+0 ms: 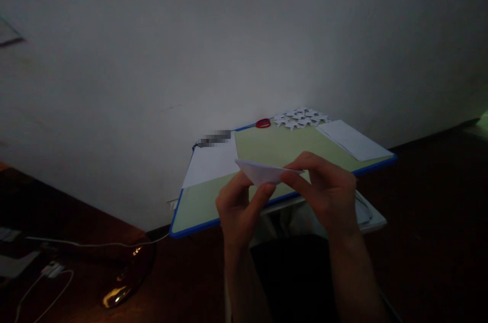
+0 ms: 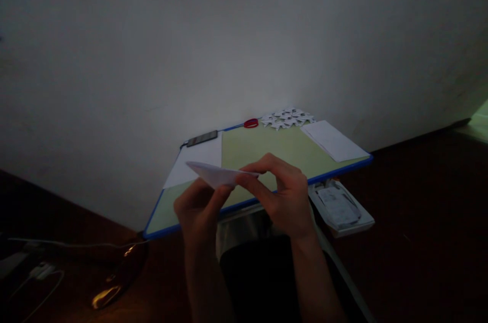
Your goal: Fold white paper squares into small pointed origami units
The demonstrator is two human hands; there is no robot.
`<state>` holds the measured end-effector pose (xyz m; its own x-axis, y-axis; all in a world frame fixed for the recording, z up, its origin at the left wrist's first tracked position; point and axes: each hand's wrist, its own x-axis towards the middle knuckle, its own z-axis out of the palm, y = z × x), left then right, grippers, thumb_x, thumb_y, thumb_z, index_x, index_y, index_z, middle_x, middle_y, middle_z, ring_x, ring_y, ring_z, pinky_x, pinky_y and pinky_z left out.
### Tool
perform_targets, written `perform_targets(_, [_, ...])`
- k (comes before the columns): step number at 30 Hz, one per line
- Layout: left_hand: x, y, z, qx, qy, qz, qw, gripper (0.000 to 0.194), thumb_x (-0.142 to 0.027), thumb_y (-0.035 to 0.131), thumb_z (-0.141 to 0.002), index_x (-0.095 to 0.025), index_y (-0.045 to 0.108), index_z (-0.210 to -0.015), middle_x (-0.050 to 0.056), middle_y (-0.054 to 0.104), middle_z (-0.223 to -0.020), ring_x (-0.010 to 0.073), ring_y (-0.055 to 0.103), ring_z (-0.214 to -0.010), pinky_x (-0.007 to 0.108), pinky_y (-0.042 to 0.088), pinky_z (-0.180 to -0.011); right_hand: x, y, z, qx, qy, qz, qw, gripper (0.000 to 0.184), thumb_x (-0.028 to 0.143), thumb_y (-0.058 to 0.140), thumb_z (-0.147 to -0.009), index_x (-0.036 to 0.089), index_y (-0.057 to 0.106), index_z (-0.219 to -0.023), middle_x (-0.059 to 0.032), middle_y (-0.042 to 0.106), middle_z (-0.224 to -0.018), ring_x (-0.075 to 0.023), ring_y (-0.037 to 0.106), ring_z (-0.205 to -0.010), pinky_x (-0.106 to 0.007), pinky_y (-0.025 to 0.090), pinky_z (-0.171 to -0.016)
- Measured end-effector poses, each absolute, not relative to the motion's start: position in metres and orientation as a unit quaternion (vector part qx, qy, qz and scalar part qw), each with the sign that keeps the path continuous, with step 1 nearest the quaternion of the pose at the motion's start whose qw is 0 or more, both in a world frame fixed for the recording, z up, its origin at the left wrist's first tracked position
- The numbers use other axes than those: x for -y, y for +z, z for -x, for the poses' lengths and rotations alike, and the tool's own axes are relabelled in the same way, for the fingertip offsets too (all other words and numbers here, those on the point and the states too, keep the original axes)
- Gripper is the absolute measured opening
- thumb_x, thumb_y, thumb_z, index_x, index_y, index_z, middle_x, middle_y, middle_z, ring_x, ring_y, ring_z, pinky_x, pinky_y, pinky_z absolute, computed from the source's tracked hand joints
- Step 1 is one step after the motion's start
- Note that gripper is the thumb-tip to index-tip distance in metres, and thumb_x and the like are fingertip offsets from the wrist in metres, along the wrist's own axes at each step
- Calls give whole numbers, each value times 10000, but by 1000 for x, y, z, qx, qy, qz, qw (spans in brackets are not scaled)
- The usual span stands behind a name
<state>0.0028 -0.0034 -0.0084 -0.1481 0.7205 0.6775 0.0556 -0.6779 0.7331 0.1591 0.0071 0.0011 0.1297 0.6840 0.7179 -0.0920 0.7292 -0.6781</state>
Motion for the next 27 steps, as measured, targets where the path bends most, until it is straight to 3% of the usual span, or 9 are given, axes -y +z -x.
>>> perform_targets(4, [-3,-9,-3,-347,680,-606,223,52,-248,817,-803,-212,780,-794,15,769,-789,177,699,-742,293,537,-719,-13,-1,-161,624,296,264,674,49,228,757,-882,258,719,-892,10,654,-815,-177,590,-788,-335,449,-734])
perform_targets(9, [-7,-13,4,-378,632,-656,164,76,-237,791,-829,-209,766,-763,17,757,-790,171,676,-725,289,513,-713,-21,-2,-163,706,266,235,613,341,231,759,-885,295,689,-1213,-36,662,-1089,-219,615,-1025,-376,486,-874])
perform_targets(14, [-3,-12,10,-379,563,-718,154,95,-208,779,-841,-198,747,-751,2,665,-702,144,591,-662,274,443,-641,-28,-8,-164,732,232,204,607,133,201,750,-892,280,717,-994,-9,658,-931,-202,608,-933,-364,481,-825])
perform_targets(18, [-4,-11,10,-349,606,-693,177,30,-198,777,-845,-213,756,-830,0,649,-717,141,569,-680,276,436,-658,-32,-16,-161,685,292,209,633,47,228,726,-912,248,683,-910,1,633,-862,-182,593,-848,-347,471,-791])
perform_targets(22, [-10,-12,7,-304,680,-638,193,65,-221,791,-831,-205,728,-827,11,622,-776,146,565,-732,266,449,-664,-34,-20,-154,637,351,212,652,113,285,742,-891,233,644,-870,10,608,-831,-175,575,-796,-332,473,-743])
perform_targets(27, [-11,-11,5,-292,697,-640,138,51,-173,775,-840,-214,746,-850,12,646,-786,153,585,-754,280,453,-676,-33,-20,-149,627,380,177,657,133,242,773,-851,245,665,-929,11,648,-855,-176,604,-804,-332,483,-745])
